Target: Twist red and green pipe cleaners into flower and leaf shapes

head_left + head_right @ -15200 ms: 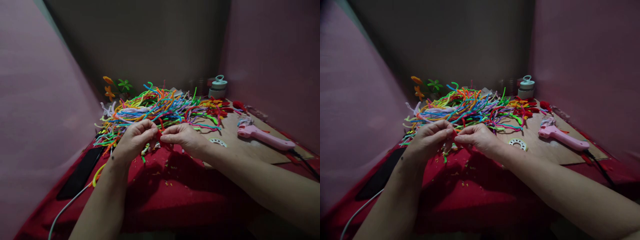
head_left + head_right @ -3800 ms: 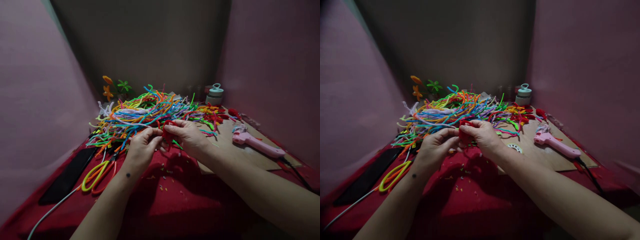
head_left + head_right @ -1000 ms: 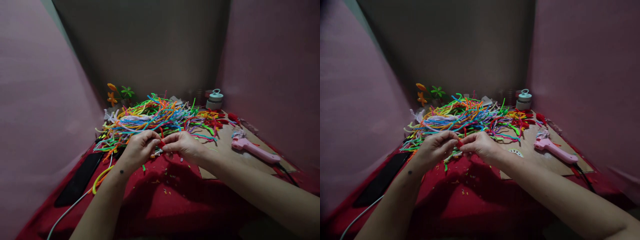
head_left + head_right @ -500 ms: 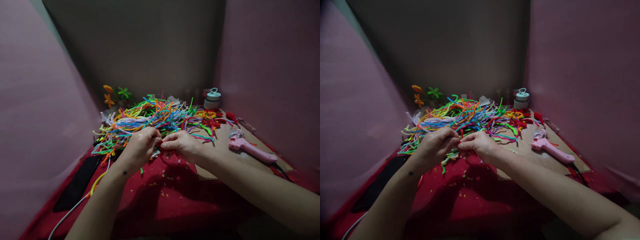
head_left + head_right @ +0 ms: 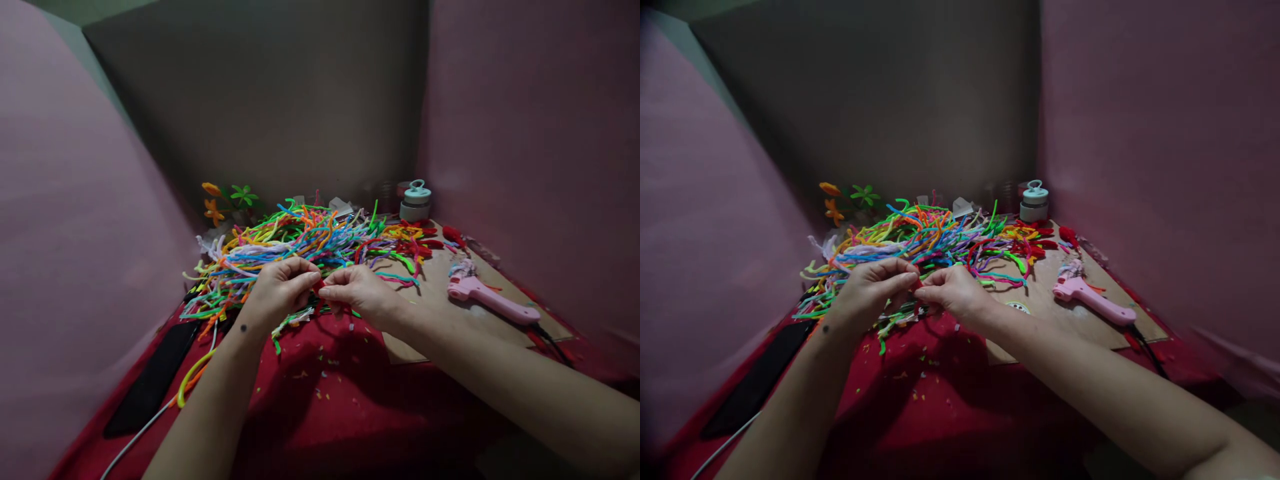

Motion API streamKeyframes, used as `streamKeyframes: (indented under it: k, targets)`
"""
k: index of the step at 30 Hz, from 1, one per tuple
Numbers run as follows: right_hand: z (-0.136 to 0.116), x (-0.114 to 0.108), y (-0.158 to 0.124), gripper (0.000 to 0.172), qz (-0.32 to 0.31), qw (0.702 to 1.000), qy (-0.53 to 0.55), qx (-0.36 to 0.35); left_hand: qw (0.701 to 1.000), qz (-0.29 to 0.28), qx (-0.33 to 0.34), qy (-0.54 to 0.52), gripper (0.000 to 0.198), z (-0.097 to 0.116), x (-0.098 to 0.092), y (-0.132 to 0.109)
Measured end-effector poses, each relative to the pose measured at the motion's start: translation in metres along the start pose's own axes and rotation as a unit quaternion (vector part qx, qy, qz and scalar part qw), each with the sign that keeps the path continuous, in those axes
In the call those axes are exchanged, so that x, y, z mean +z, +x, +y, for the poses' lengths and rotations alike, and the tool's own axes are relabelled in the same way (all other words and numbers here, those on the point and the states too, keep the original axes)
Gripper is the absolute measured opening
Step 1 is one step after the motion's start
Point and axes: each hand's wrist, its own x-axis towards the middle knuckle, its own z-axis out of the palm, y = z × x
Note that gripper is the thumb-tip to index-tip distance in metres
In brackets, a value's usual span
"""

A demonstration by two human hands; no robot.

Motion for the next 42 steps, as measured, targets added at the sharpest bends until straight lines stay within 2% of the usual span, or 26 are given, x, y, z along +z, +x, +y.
streamKeyframes:
  k: [4, 6, 8, 11, 13, 19, 23, 25, 30, 33, 38, 42]
  targets:
    - [0.001, 0.001, 0.002, 0.022, 0.033, 0.993, -0.11, -0.035, 0.99, 0.098, 0.067, 0.08, 0.012, -0.005, 0.011, 0.003]
    - [0.002, 0.002, 0.003, 0.024, 0.048, 0.989, -0.132, -0.05, 0.985, 0.122, 0.083, 0.088, 0.012, -0.006, 0.012, 0.004]
    - [0.005, 0.002, 0.003, 0.024, 0.051, 0.99, -0.119, -0.048, 0.993, 0.091, 0.06, 0.043, 0.015, -0.007, 0.01, 0.005]
    - [0.008, 0.002, 0.001, 0.023, 0.045, 0.996, -0.075, -0.034, 0.999, -0.008, 0.008, -0.052, 0.023, -0.009, 0.005, 0.005]
    - [0.01, 0.001, 0.0, 0.023, 0.041, 0.997, -0.053, -0.025, 0.997, -0.042, -0.004, -0.07, 0.024, -0.011, 0.005, 0.005]
    - [0.01, -0.005, -0.001, 0.02, -0.012, 0.999, 0.03, -0.017, 0.999, -0.015, -0.018, -0.05, 0.021, -0.014, 0.01, 0.0]
    - [0.01, -0.009, 0.004, 0.016, -0.038, 0.997, 0.07, 0.024, 0.999, -0.028, -0.019, -0.039, 0.021, -0.012, 0.009, -0.001]
    - [0.01, -0.009, 0.007, 0.012, -0.024, 0.996, 0.084, 0.037, 1.0, -0.009, -0.007, -0.024, 0.021, -0.013, 0.009, -0.001]
    - [0.012, -0.009, 0.01, 0.017, -0.04, 0.998, 0.039, -0.002, 0.992, 0.104, 0.059, 0.048, 0.019, -0.018, 0.016, 0.001]
    - [0.01, -0.007, 0.01, 0.019, -0.036, 0.999, 0.04, -0.009, 0.988, 0.132, 0.066, 0.035, 0.02, -0.019, 0.017, 0.002]
    - [0.009, -0.003, 0.01, 0.015, 0.012, 0.99, 0.138, -0.002, 0.99, 0.054, 0.016, -0.133, 0.024, -0.022, 0.01, 0.004]
    - [0.013, -0.003, 0.013, 0.018, 0.077, 0.968, 0.241, -0.007, 0.984, 0.006, -0.019, -0.175, 0.023, -0.029, 0.006, 0.003]
